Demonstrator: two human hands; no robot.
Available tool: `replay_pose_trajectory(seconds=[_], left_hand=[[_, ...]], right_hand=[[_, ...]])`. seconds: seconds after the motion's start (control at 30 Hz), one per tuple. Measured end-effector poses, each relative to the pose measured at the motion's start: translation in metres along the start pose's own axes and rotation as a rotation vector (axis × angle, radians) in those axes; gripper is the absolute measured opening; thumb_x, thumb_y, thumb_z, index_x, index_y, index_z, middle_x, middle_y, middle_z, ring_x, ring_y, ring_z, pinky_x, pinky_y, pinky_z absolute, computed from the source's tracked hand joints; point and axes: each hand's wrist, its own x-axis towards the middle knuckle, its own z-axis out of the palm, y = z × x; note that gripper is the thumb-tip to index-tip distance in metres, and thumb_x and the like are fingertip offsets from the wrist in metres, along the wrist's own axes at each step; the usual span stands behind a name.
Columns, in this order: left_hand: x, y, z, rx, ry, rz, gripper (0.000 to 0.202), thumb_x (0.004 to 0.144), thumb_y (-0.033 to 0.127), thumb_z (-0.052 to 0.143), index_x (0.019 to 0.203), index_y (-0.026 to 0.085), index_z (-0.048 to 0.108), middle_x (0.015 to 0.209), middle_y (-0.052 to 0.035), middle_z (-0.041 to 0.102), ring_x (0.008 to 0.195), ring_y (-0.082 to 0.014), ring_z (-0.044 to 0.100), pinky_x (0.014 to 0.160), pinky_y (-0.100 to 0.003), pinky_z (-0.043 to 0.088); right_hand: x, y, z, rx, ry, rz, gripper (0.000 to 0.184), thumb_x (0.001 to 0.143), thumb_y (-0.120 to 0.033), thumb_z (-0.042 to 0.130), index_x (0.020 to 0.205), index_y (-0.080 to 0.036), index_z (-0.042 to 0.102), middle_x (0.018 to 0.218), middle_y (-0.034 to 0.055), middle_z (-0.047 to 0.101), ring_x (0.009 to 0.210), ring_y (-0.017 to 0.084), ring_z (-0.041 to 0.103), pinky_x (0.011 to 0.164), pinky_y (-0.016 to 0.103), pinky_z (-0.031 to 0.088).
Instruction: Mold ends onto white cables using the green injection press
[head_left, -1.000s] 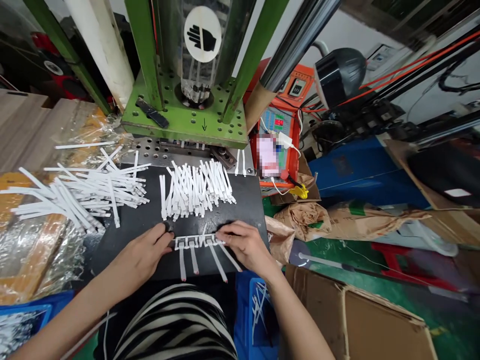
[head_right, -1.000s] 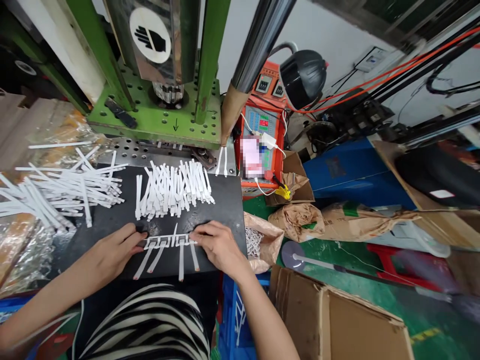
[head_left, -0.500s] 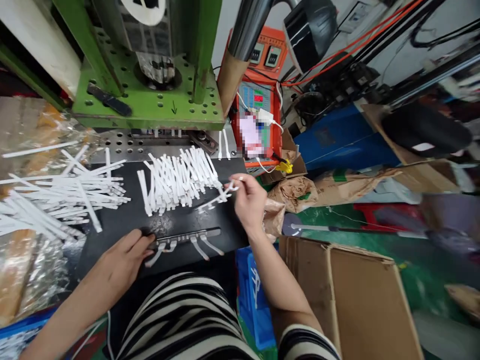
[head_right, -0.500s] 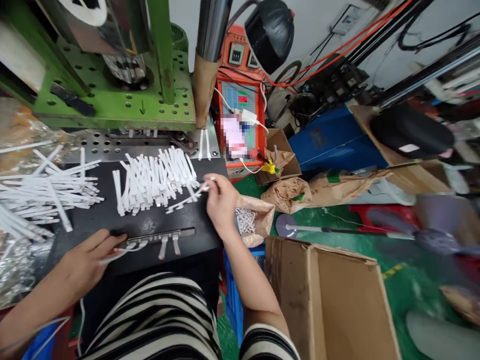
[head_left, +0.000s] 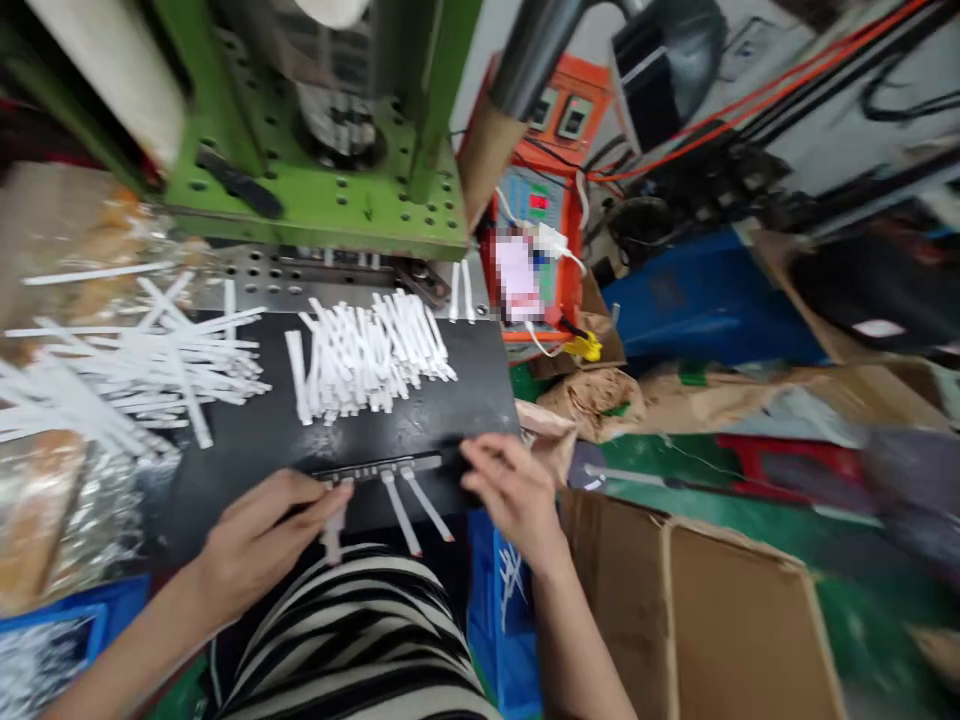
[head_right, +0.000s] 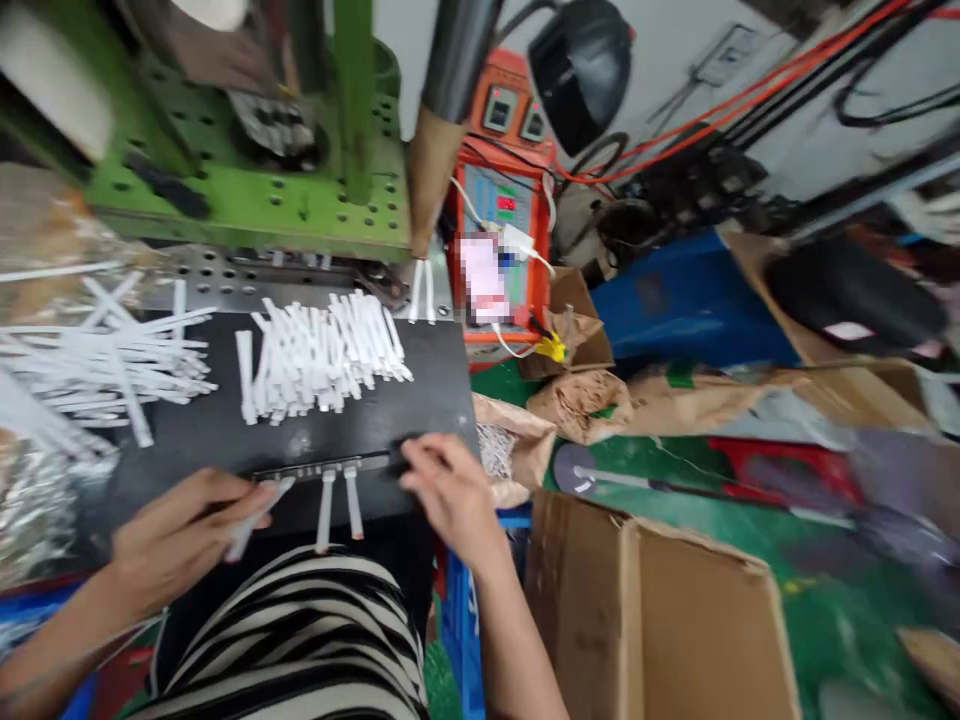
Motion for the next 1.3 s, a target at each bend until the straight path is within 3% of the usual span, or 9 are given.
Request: replay_pose_trajectory(seconds=[0.07, 0.17, 0.3, 0.4, 0.57, 0.73, 0.97, 1.13, 1.3], left_hand=[[0.013, 0.003, 0.008, -0.002, 0.001, 0.136, 0.029, 0.094, 0.009, 0.056, 0.119, 0.019, 0.066, 0.078, -0.0026, 0.064, 0.068, -0.0119, 0.059, 0.062, -0.023, 0.05], [0.023, 0.004, 0.01, -0.008, 0.055, 0.162, 0.021, 0.096, 0.009, 0.052, 0.107, 0.015, 0.069, 0.069, -0.0006, 0.057, 0.06, -0.0097, 0.053, 0.057, -0.02, 0.046], [0.044, 0.006, 0.004, -0.121, 0.133, -0.121, 0.021, 0.097, 0.022, 0.056, 0.084, 0.014, 0.071, 0.065, 0.0012, 0.053, 0.058, -0.0082, 0.054, 0.055, -0.018, 0.043], [0.08, -0.006, 0.002, -0.065, 0.019, -0.422, 0.039, 0.096, 0.029, 0.058, 0.059, 0.014, 0.058, 0.058, 0.0031, 0.05, 0.054, -0.0077, 0.052, 0.055, -0.019, 0.041], [0.124, -0.034, -0.005, 0.108, -0.062, -0.545, 0.023, 0.09, 0.028, 0.065, 0.072, 0.013, 0.064, 0.075, -0.0027, 0.063, 0.07, -0.0159, 0.063, 0.065, -0.025, 0.048], [0.076, -0.019, -0.025, 0.296, -0.083, -0.574, 0.014, 0.091, 0.022, 0.061, 0.102, 0.013, 0.065, 0.1, -0.0103, 0.065, 0.081, -0.0229, 0.065, 0.074, -0.035, 0.051], [-0.016, -0.023, -0.08, 0.666, 0.193, -0.722, 0.017, 0.098, 0.023, 0.047, 0.099, 0.018, 0.063, 0.097, -0.0068, 0.07, 0.087, -0.0231, 0.068, 0.076, -0.032, 0.051], [-0.006, -0.03, -0.07, 0.754, 0.075, -0.778, 0.021, 0.096, 0.037, 0.057, 0.094, 0.018, 0.065, 0.092, -0.0061, 0.071, 0.088, -0.0244, 0.068, 0.072, -0.031, 0.049], [0.01, -0.026, -0.051, 0.847, -0.011, -0.898, 0.017, 0.093, 0.03, 0.056, 0.086, 0.017, 0.065, 0.088, -0.0067, 0.071, 0.083, -0.0246, 0.068, 0.064, -0.03, 0.044]], right_hand=[[0.011, -0.03, 0.022, 0.19, -0.093, -0.225, 0.042, 0.093, -0.01, 0.059, 0.132, -0.027, 0.063, 0.106, 0.0067, 0.065, 0.086, 0.015, 0.064, 0.077, 0.027, 0.055], [0.023, -0.054, 0.039, 0.319, -0.046, -0.285, 0.04, 0.091, -0.002, 0.057, 0.123, -0.024, 0.068, 0.091, 0.0045, 0.065, 0.076, 0.014, 0.062, 0.066, 0.024, 0.052], [0.062, -0.048, 0.029, 0.397, -0.128, -0.106, 0.015, 0.091, -0.013, 0.062, 0.09, -0.022, 0.074, 0.086, 0.0037, 0.071, 0.076, 0.015, 0.066, 0.066, 0.024, 0.052], [0.115, -0.031, 0.023, 0.333, -0.194, 0.077, 0.028, 0.091, -0.033, 0.065, 0.067, -0.019, 0.067, 0.065, 0.0019, 0.067, 0.059, 0.015, 0.06, 0.055, 0.024, 0.045], [0.19, -0.006, 0.04, 0.05, -0.219, 0.249, 0.04, 0.082, -0.053, 0.062, 0.062, -0.018, 0.062, 0.05, 0.0013, 0.058, 0.048, 0.017, 0.052, 0.051, 0.028, 0.038], [0.193, -0.017, 0.048, -0.501, -0.138, 0.105, 0.031, 0.086, -0.037, 0.061, 0.1, -0.013, 0.075, 0.087, 0.013, 0.072, 0.077, 0.028, 0.066, 0.071, 0.037, 0.045], [0.197, -0.078, 0.086, -0.281, -0.507, -0.262, 0.021, 0.093, -0.016, 0.055, 0.102, -0.018, 0.075, 0.098, 0.0082, 0.07, 0.089, 0.021, 0.067, 0.08, 0.03, 0.047], [0.217, -0.118, 0.124, -0.41, -0.622, -0.333, 0.022, 0.096, -0.015, 0.053, 0.095, -0.017, 0.076, 0.097, 0.0089, 0.069, 0.088, 0.023, 0.066, 0.075, 0.031, 0.044], [0.206, -0.128, 0.126, -0.398, -0.594, -0.37, 0.023, 0.099, -0.02, 0.051, 0.1, -0.019, 0.074, 0.094, 0.0067, 0.069, 0.084, 0.021, 0.066, 0.073, 0.03, 0.043]])
